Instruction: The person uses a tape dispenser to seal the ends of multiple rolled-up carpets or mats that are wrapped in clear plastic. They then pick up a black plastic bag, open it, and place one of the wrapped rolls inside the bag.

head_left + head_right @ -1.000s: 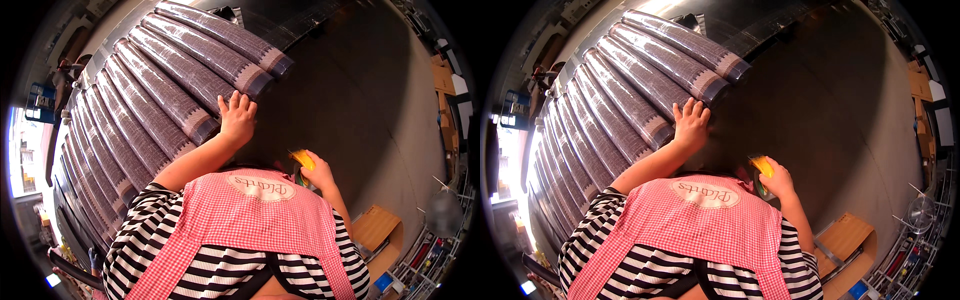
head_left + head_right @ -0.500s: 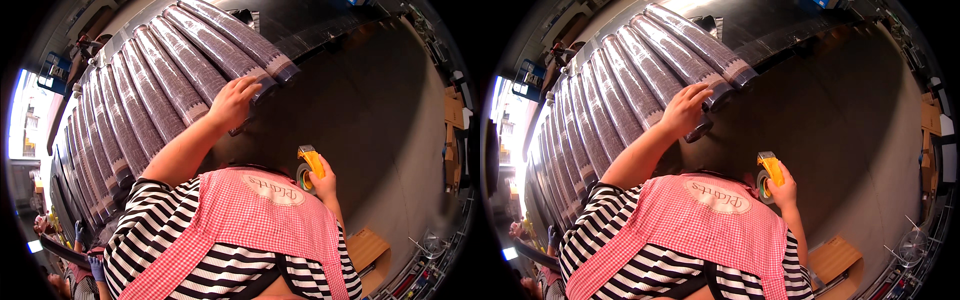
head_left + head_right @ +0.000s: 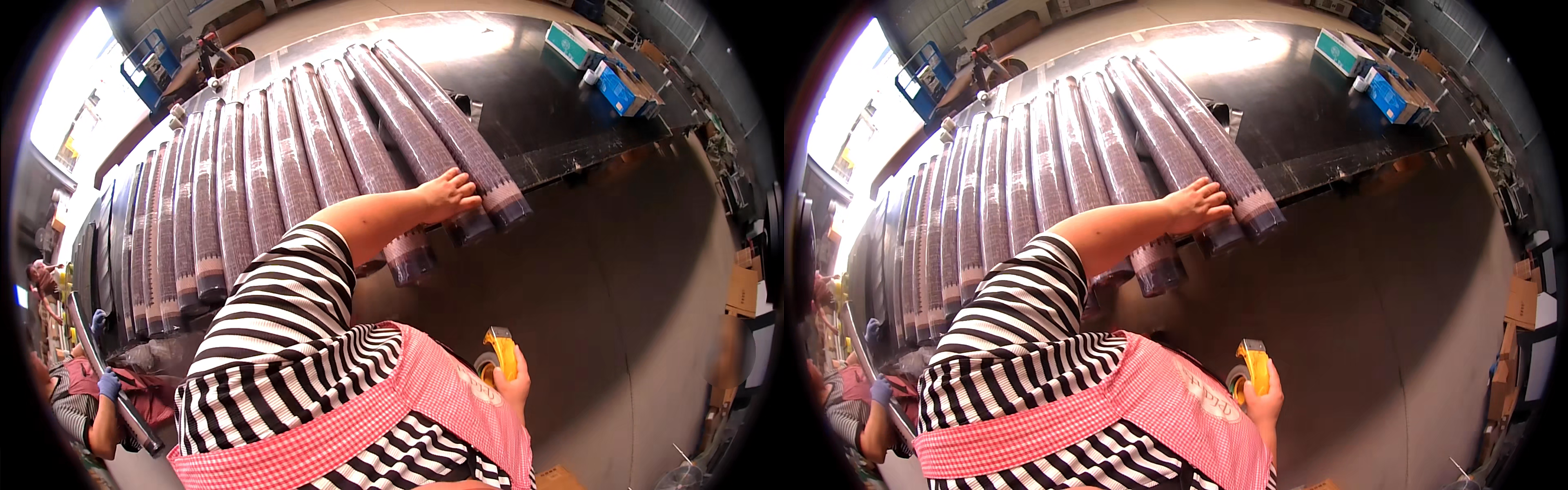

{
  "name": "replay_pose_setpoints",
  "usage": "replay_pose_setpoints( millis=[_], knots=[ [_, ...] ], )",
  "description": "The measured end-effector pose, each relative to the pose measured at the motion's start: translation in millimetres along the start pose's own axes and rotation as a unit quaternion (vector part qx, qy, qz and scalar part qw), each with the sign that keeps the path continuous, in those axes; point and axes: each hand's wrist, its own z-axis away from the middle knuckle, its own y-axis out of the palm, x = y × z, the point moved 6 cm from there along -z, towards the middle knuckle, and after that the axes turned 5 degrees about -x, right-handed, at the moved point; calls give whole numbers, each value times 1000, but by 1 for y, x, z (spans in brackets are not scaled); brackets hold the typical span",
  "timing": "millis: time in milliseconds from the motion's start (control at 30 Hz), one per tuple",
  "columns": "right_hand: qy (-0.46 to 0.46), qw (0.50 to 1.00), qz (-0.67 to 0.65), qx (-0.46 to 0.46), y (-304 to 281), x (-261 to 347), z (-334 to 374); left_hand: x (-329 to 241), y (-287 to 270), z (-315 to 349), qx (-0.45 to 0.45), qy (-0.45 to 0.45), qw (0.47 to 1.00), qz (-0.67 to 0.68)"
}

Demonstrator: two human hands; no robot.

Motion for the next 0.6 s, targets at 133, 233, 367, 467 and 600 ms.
replay_pose_setpoints(
  millis=[133, 233, 367, 467, 600],
  knots=[
    [55, 998, -21, -31, -6, 1, 8, 10, -23, -22, 195, 49, 978, 57],
    [15, 998, -23, -51, -15, 7, 7, 10, -34, -24, 324, 89, 937, 100],
    [-12, 997, -35, -69, -17, 27, -6, -2, -25, -20, 348, 73, 926, 129],
    [-24, 996, -39, -73, -15, 42, -12, -9, -18, -12, 302, 45, 942, 143],
    [-42, 994, -66, -72, -7, 51, -12, 7, -21, 5, 259, 15, 948, 183]
  ],
)
